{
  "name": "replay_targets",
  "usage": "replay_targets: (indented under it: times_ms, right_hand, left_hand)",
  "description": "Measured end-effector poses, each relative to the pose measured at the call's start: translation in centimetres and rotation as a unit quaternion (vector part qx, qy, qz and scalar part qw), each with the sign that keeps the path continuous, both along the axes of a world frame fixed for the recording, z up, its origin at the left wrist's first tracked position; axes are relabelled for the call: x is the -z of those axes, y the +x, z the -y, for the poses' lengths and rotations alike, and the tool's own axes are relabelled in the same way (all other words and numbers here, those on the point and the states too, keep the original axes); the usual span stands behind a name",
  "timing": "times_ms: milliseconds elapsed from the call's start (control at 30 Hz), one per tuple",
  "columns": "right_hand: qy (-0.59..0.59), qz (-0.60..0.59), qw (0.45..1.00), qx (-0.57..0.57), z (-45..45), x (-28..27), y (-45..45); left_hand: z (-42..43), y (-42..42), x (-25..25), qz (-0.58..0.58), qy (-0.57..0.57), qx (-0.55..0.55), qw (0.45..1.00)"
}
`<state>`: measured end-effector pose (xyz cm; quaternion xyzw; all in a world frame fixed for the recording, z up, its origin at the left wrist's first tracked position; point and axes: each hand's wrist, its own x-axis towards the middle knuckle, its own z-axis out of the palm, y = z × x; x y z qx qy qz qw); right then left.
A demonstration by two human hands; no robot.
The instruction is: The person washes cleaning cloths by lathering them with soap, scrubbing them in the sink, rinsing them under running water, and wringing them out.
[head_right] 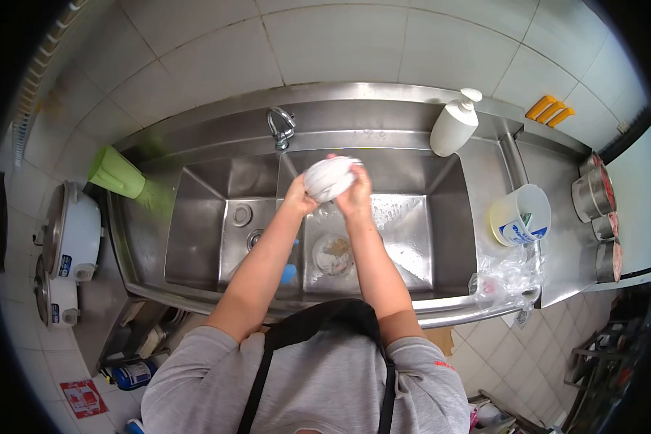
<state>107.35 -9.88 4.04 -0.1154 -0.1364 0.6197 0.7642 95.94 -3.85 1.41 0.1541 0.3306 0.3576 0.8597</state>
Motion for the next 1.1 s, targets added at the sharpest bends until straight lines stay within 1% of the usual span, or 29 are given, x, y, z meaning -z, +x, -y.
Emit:
replay_targets:
  times_ms: [33, 67, 100, 133, 200, 233, 267, 300, 333, 367, 400, 433, 467, 500, 533, 567, 600, 633, 667, 733, 800, 833, 867, 967, 1000, 1033, 1100]
  right_hand:
    - [0.015, -0.029, 0.998, 0.055, 0.0, 0.5, 1.1]
    - [-0.057, 0.031, 0.991, 0.117, -0.4, 1.1, 1.7]
    - [-0.13, 0.09, 0.971, 0.179, -0.4, 1.5, 1.9]
    - [-0.122, 0.102, 0.977, 0.141, -0.7, 2.7, 2.1]
    - [-0.103, 0.124, 0.985, 0.068, -1.2, 4.3, 2.2]
    - [-0.111, 0.099, 0.988, 0.043, -1.6, 4.5, 2.7]
    - [-0.122, 0.073, 0.99, 0.017, -1.6, 4.8, 3.4]
    - [-0.135, 0.045, 0.99, -0.01, -1.5, 5.1, 3.8]
    - [-0.135, 0.017, 0.991, -0.015, -1.5, 4.4, 4.2]
    - [-0.115, 0.03, 0.992, -0.034, -1.7, 5.1, 4.9]
    - [-0.095, 0.044, 0.993, -0.053, -1.9, 5.9, 6.1]
    - [-0.073, 0.058, 0.993, -0.069, -1.8, 5.8, 6.8]
    - [-0.125, 0.056, 0.989, -0.059, -1.7, 5.6, 7.7]
    - [-0.123, 0.085, 0.986, -0.072, -1.9, 5.6, 8.6]
    - [-0.121, 0.113, 0.983, -0.085, -2.4, 5.8, 9.7]
    - [-0.118, 0.142, 0.978, -0.098, -2.9, 5.9, 10.8]
    - [-0.159, 0.279, 0.946, -0.046, -3.3, 5.8, 11.0]
    - [-0.17, 0.261, 0.949, -0.053, -2.9, 5.8, 11.4]
    - [-0.179, 0.242, 0.952, -0.06, -2.7, 5.7, 11.8]
    - [-0.196, 0.203, 0.956, -0.077, -1.9, 3.2, 11.4]
    - [-0.167, 0.272, 0.945, -0.073, -2.0, 2.2, 10.0]
    - [-0.143, 0.306, 0.938, -0.075, -2.7, 1.7, 9.1]
    - [-0.157, 0.328, 0.927, -0.095, -2.9, 1.3, 8.1]
    - [-0.214, 0.504, 0.83, -0.104, -1.6, 0.3, 5.3]
    - [-0.216, 0.52, 0.822, -0.089, -1.3, 0.0, 4.1]
    - [-0.207, 0.507, 0.831, -0.098, -1.1, -0.5, 2.8]
    - [-0.189, 0.482, 0.848, -0.111, -0.5, -1.3, 0.5]
  left_hand:
    - [0.0, 0.6, -0.7, -0.015, 0.006, 0.01, 1.0]
    - [0.0, 1.3, -1.4, -0.03, 0.011, 0.021, 0.999]
    - [0.2, 2.1, -1.8, -0.046, 0.015, 0.033, 0.998]
    - [0.2, 3.2, -1.5, -0.056, 0.028, 0.018, 0.998]
    - [0.8, 5.3, -1.2, -0.174, 0.148, 0.023, 0.973]
    - [0.8, 6.1, -1.6, -0.23, 0.209, 0.023, 0.95]
    - [0.3, 6.5, -1.2, -0.347, 0.325, 0.029, 0.879]
    - [0.9, 6.8, -2.6, -0.417, 0.401, 0.061, 0.814]
    - [1.9, 6.9, -5.8, -0.481, 0.47, 0.093, 0.734]
    - [2.9, 7.0, -7.9, -0.538, 0.53, 0.127, 0.643]
    - [3.3, 7.1, -8.4, -0.504, 0.584, 0.117, 0.626]
    - [3.6, 7.4, -8.8, -0.495, 0.613, 0.134, 0.6]
    - [3.6, 7.7, -9.3, -0.485, 0.643, 0.149, 0.574]
    - [3.6, 8.0, -9.4, -0.473, 0.67, 0.163, 0.548]
    - [3.5, 8.4, -9.0, -0.441, 0.711, 0.125, 0.533]
    - [3.2, 8.8, -8.7, -0.445, 0.72, 0.143, 0.513]
    - [3.6, 8.8, -9.7, -0.449, 0.728, 0.162, 0.493]
    - [3.8, 8.9, -10.2, -0.451, 0.735, 0.181, 0.472]
    - [3.4, 9.1, -9.8, -0.443, 0.733, 0.171, 0.487]
    - [2.6, 9.1, -8.6, -0.431, 0.725, 0.147, 0.516]
    - [2.8, 7.7, -7.9, -0.442, 0.621, 0.127, 0.634]
    - [2.4, 6.6, -7.9, -0.448, 0.564, 0.108, 0.685]
    - [1.8, 5.2, -7.7, -0.445, 0.526, 0.1, 0.718]
    - [0.2, -0.4, -6.8, -0.315, 0.368, 0.066, 0.872]
    - [0.4, -2.8, -7.8, -0.286, 0.338, 0.084, 0.893]
    - [0.7, -5.1, -8.7, -0.253, 0.284, 0.1, 0.92]
    - [1.2, -9.0, -9.5, -0.251, 0.261, 0.113, 0.925]
